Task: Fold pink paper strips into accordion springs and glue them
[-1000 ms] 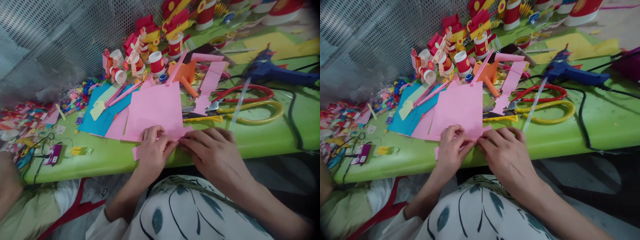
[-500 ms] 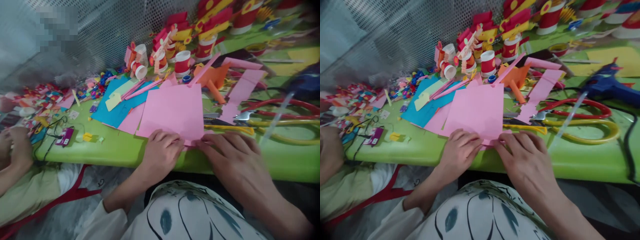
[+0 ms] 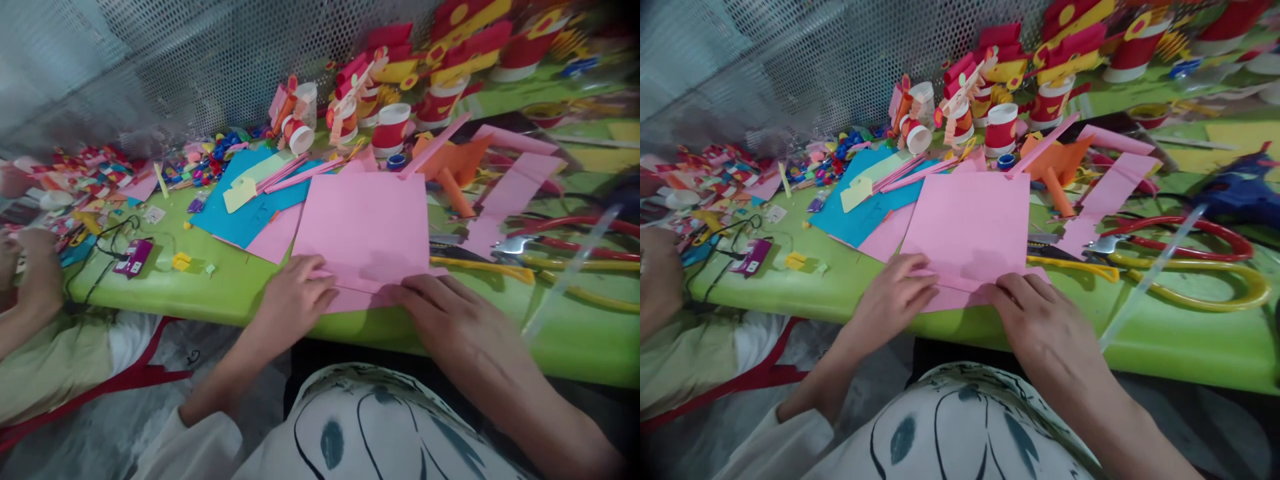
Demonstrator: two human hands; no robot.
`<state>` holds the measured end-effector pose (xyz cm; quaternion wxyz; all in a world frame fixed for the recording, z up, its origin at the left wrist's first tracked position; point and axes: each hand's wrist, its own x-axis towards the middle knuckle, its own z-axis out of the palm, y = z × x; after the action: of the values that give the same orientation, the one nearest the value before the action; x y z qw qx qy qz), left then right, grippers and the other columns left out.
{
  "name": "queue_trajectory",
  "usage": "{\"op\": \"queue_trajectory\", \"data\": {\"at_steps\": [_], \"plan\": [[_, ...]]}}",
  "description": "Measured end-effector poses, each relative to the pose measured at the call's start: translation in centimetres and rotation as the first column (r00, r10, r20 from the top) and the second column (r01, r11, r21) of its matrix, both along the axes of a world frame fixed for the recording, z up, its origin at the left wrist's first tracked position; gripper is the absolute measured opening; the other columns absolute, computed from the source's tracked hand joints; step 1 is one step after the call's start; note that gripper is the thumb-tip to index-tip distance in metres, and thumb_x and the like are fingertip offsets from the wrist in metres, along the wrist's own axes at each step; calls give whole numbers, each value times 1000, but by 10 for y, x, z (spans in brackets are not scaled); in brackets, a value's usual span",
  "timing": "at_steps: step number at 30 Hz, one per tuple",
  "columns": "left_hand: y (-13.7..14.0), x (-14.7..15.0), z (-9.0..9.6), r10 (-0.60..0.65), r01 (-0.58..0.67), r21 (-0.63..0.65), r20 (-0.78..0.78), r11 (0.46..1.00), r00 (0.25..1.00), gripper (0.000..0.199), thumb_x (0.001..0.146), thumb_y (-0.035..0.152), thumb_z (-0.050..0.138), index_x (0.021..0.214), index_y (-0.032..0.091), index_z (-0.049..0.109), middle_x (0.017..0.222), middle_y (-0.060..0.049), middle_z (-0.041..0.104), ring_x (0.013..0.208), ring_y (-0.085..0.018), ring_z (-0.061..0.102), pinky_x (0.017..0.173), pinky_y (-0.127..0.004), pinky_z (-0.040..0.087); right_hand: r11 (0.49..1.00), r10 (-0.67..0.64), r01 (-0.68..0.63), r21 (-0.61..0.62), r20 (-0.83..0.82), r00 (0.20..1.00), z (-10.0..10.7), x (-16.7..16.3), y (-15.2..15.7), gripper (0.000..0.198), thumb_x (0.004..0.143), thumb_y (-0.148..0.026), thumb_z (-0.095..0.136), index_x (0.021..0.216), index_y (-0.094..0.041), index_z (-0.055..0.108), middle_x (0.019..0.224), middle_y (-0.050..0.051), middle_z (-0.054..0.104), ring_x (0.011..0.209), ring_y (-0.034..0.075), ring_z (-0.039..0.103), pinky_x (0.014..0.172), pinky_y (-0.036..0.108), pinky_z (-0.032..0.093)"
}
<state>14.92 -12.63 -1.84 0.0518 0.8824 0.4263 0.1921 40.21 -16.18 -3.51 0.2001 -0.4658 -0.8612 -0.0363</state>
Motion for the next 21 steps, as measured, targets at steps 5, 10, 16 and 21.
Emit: {"op": "queue_trajectory", "data": {"at_steps": [5,10,16,21], "plan": [[16,-38,2,-74,77,44,-83,996,994,20,101,23,54,111,18,70,108,-8,71,97,-21,65,85,-37,55,1000,-11,11,7,85,996,12,2,1,31,93,-3,44,104,-13,71,106,14,71,92,29,66,77,41,56],[16,-47,-6,-146,211,222,-275,952,950,20,99,11,53,116,14,62,111,-10,70,98,-24,64,83,-38,52,996,-41,31,78,141,989,14,2,2,25,93,-4,48,104,-10,69,97,13,73,84,28,66,71,41,52],[12,-45,-12,-139,177,159,-223,971,965,13,100,13,50,108,16,59,93,-6,68,85,-22,61,76,-36,49,991,-129,132,-26,94,987,7,4,2,15,97,-13,54,107,-13,66,89,8,68,83,26,64,73,37,44],[12,-33,1,-16,49,151,-209,987,978,16,101,27,54,111,18,62,102,-9,65,92,-23,62,81,-39,50,978,-193,202,-52,145,970,5,0,3,11,96,-14,56,100,-16,67,93,9,65,86,27,61,74,37,38]]}}
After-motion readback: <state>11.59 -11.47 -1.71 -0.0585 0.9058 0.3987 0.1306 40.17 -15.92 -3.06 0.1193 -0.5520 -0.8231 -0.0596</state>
